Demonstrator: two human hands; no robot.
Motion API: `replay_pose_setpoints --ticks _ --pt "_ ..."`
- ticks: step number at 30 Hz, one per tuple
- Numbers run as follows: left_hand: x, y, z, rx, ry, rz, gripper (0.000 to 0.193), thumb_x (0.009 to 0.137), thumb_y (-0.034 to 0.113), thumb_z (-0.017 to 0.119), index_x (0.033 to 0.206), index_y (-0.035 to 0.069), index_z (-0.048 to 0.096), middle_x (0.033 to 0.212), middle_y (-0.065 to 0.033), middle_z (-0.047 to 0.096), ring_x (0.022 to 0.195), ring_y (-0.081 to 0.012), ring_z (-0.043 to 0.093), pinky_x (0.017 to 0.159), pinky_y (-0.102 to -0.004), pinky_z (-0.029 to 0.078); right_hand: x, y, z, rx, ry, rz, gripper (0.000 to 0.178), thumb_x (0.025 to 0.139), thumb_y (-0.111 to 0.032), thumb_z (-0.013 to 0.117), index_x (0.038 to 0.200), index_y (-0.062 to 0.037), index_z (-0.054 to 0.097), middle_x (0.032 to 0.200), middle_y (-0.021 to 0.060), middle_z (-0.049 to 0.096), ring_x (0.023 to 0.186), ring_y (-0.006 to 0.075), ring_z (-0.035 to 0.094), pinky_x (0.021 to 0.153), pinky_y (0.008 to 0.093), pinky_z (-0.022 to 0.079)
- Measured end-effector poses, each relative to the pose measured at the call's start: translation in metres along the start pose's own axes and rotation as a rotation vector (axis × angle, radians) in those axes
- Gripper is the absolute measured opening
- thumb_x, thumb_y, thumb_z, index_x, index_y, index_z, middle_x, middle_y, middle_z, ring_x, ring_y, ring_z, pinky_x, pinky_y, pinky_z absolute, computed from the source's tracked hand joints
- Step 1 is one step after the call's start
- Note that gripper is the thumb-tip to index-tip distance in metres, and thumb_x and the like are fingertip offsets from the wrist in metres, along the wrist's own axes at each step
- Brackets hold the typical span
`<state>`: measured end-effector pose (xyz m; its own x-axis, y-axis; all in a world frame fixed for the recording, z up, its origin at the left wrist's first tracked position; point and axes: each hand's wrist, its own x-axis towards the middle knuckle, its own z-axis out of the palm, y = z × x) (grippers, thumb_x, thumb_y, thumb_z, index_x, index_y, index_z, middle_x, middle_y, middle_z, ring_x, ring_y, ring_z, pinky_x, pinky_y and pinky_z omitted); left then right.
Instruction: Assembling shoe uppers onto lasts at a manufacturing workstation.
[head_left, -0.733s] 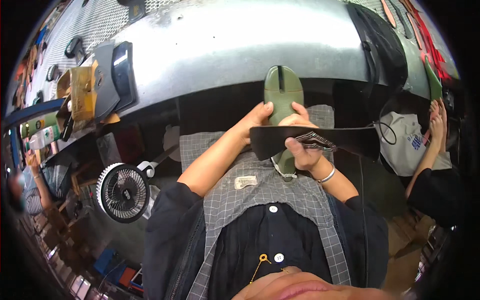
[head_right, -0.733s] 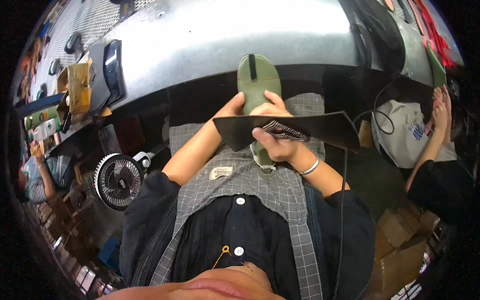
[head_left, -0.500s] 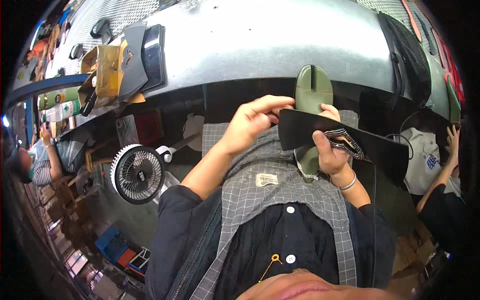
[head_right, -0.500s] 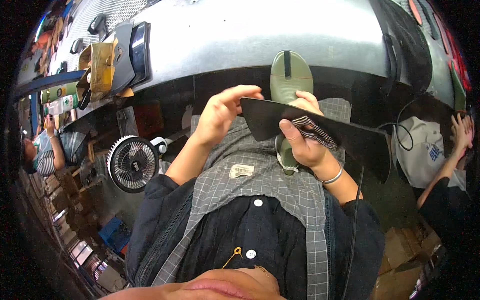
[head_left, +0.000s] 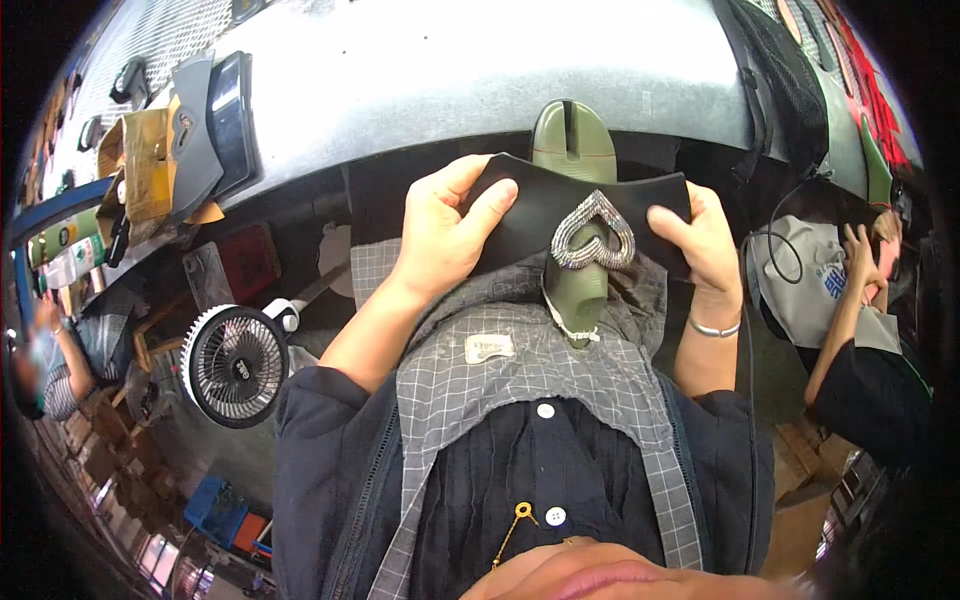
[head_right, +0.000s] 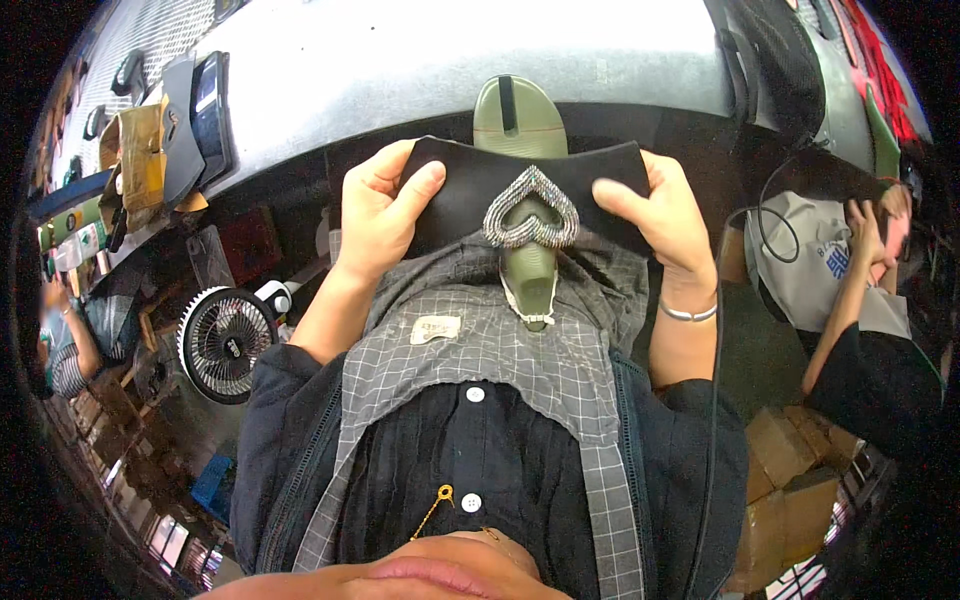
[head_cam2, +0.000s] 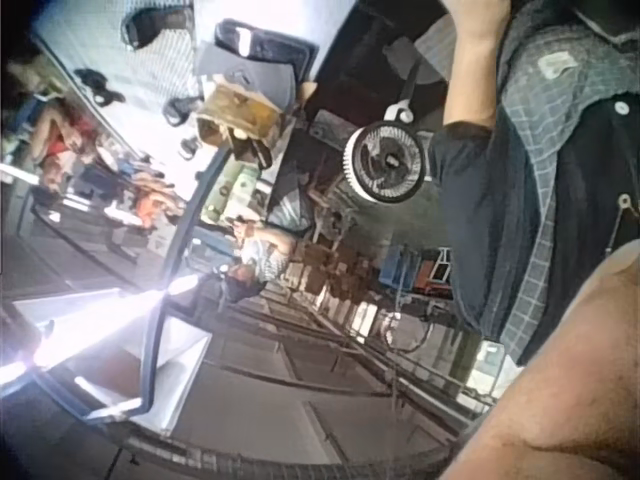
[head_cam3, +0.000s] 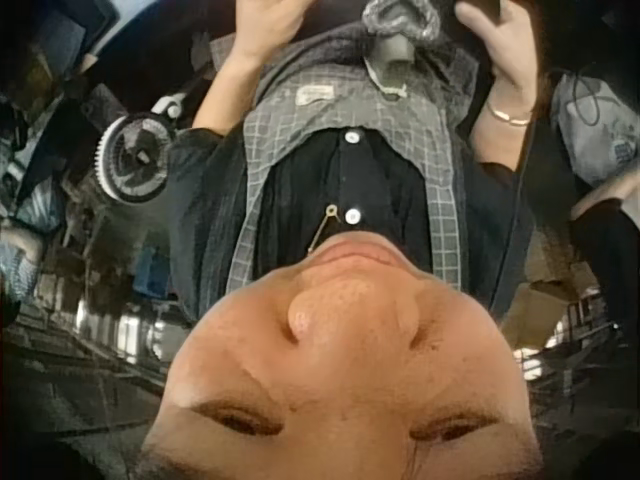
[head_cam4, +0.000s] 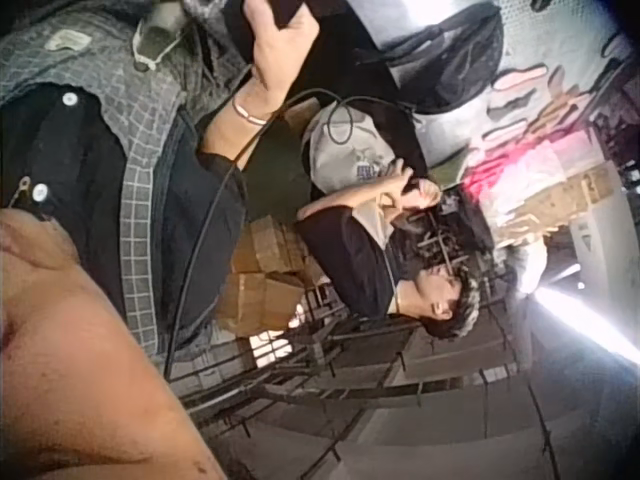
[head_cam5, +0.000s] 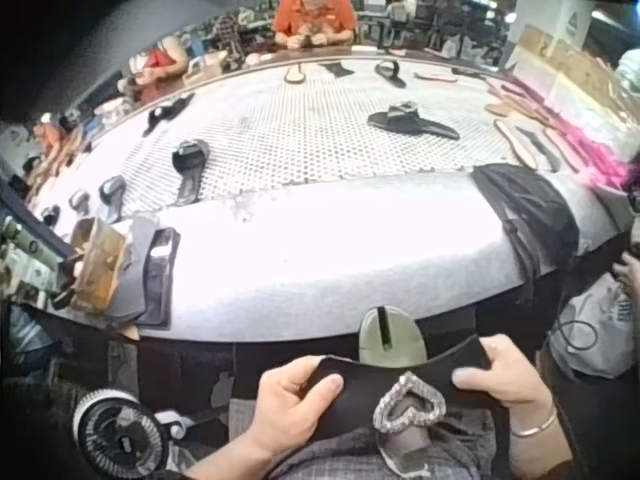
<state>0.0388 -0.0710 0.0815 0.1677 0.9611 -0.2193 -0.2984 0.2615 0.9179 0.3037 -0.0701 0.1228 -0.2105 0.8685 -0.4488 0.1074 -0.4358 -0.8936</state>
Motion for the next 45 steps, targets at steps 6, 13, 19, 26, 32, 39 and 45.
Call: replay_pose_setpoints --ticks 6,13,19,26,32,39,45 --pt "0.012 -0.028 -0.003 0.032 0.115 -0.092 0.024 0.088 0.014 0.059 0.069 0.0 0.057 0.064 0.0079 0.049 0.06 -0.0009 0.039 0.052 -0.02 0.033 0.015 0.023 0.009 0.044 0.204 0.036 0.018 0.082 -0.009 0.065 0.095 0.0031 0.063 0.087 0.0025 0.064 0.076 0.0065 0.056 0.071 0.0215 0.046" --pt "0.016 -0.046 -0.003 0.039 0.132 -0.044 0.024 0.088 0.013 0.059 0.068 0.0 0.058 0.063 0.0072 0.05 0.06 -0.0016 0.04 0.051 -0.0203 0.034 0.02 0.043 0.023 0.046 0.324 -0.01 0.017 0.087 -0.013 0.062 0.092 0.0025 0.062 0.081 -0.0022 0.06 0.072 0.004 0.05 0.067 0.0201 0.042" --pt "0.021 -0.056 -0.007 0.002 0.072 -0.051 0.017 0.088 0.012 0.06 0.089 -0.003 0.067 0.077 -0.0001 0.065 0.068 -0.0036 0.051 0.06 -0.0201 0.042 0.019 0.048 0.031 0.075 0.327 -0.053 0.016 0.09 -0.014 0.057 0.089 0.0016 0.063 0.08 -0.0028 0.06 0.072 0.0033 0.05 0.066 0.0198 0.041" --pt "0.022 -0.062 -0.009 -0.075 0.04 -0.232 0.02 0.087 0.017 0.062 0.087 -0.003 0.067 0.078 -0.0018 0.065 0.069 -0.0057 0.054 0.062 -0.0233 0.045 0.01 0.055 0.05 0.197 0.364 -0.007 0.016 0.091 -0.016 0.055 0.085 -0.0017 0.06 0.076 -0.0038 0.057 0.067 0.0038 0.046 0.061 0.0199 0.037" --pt "0.027 -0.053 -0.002 -0.439 -0.008 -0.444 0.018 0.086 0.017 0.062 0.086 -0.001 0.066 0.081 -0.0034 0.064 0.075 -0.0091 0.058 0.067 -0.0233 0.046 0.015 0.067 0.062 0.419 0.413 0.003 0.019 0.094 -0.019 0.05 0.085 -0.0048 0.059 0.077 -0.0012 0.059 0.066 0.0044 0.05 0.06 0.019 0.04" --pt "0.036 -0.001 0.009 -0.201 -0.479 0.029 0.065 0.066 0.04 0.079 0.114 0.004 0.052 0.116 -0.0082 0.054 0.109 -0.0171 0.05 0.092 -0.0335 0.041 0.007 0.031 0.086 0.341 0.118 0.001 0.02 0.093 -0.017 0.047 0.102 -0.0024 0.058 0.09 0.0071 0.063 0.077 0.0131 0.062 0.07 0.0248 0.052" --pt "0.038 -0.011 0.044 -0.252 -0.572 -0.043 0.07 0.08 0.048 0.063 0.128 0.002 0.04 0.119 -0.0103 0.051 0.11 -0.0158 0.048 0.091 -0.0302 0.04 -0.017 0.063 0.061 0.311 -0.029 -0.085 0.025 0.088 -0.014 0.052 0.111 -0.0032 0.052 0.104 0.0086 0.058 0.092 0.0162 0.058 0.079 0.03 0.051"
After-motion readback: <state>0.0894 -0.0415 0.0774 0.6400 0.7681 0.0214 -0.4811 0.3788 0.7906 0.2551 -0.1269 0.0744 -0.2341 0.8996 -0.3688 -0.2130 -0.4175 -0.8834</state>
